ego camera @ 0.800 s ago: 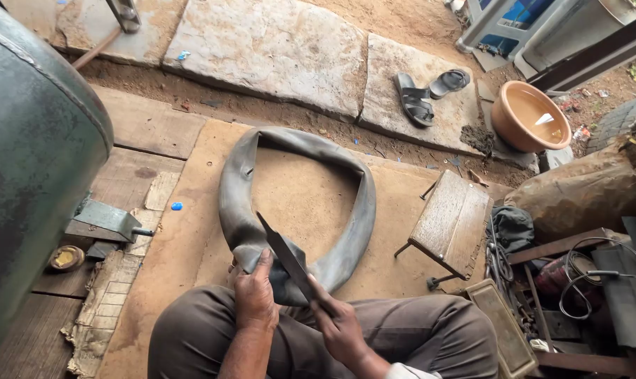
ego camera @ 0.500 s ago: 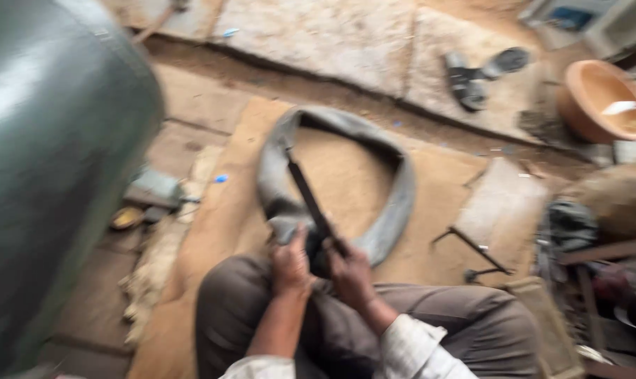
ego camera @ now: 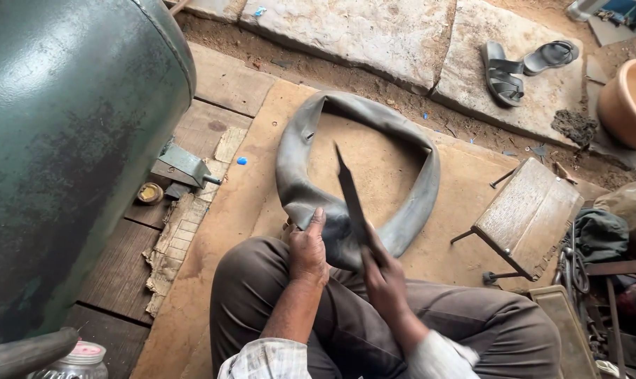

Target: The recorder is using a metal file to roughen the surface of a motorcycle inner tube to prepare it for patching.

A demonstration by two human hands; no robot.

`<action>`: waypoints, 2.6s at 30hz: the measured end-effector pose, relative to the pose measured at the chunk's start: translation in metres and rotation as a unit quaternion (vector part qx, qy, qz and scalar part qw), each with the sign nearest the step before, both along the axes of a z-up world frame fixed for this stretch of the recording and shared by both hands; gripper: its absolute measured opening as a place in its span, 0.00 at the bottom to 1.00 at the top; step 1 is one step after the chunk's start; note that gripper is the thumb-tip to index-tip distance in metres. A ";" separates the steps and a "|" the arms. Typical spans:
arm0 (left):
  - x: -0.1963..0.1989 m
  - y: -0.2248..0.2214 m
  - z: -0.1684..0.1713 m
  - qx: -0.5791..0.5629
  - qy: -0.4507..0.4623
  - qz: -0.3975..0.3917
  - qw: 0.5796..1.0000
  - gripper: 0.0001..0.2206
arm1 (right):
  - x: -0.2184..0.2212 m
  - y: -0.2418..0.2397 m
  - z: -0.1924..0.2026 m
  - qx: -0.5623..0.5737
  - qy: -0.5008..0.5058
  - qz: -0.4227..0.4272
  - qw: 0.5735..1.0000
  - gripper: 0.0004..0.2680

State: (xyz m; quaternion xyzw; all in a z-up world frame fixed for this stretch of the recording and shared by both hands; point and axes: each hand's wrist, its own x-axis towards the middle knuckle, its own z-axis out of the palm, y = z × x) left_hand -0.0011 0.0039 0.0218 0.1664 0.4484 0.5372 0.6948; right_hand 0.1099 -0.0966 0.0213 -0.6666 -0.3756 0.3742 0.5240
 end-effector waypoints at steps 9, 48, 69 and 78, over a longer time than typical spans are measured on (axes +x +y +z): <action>0.000 -0.002 -0.019 -0.009 -0.043 0.023 0.999 0.17 | -0.010 -0.009 0.004 0.184 -0.284 0.100 0.936 0.19; 0.002 0.006 0.009 -0.018 -0.073 0.038 0.996 0.18 | 0.041 -0.059 -0.063 -0.040 -0.051 0.009 0.998 0.21; -0.009 0.002 0.016 -0.056 -0.037 -0.030 0.997 0.30 | 0.092 -0.040 0.028 0.202 0.441 0.108 0.868 0.15; -0.006 0.000 0.019 -0.034 -0.154 -0.003 0.987 0.21 | 0.049 -0.050 -0.009 -0.099 0.207 -0.048 0.972 0.12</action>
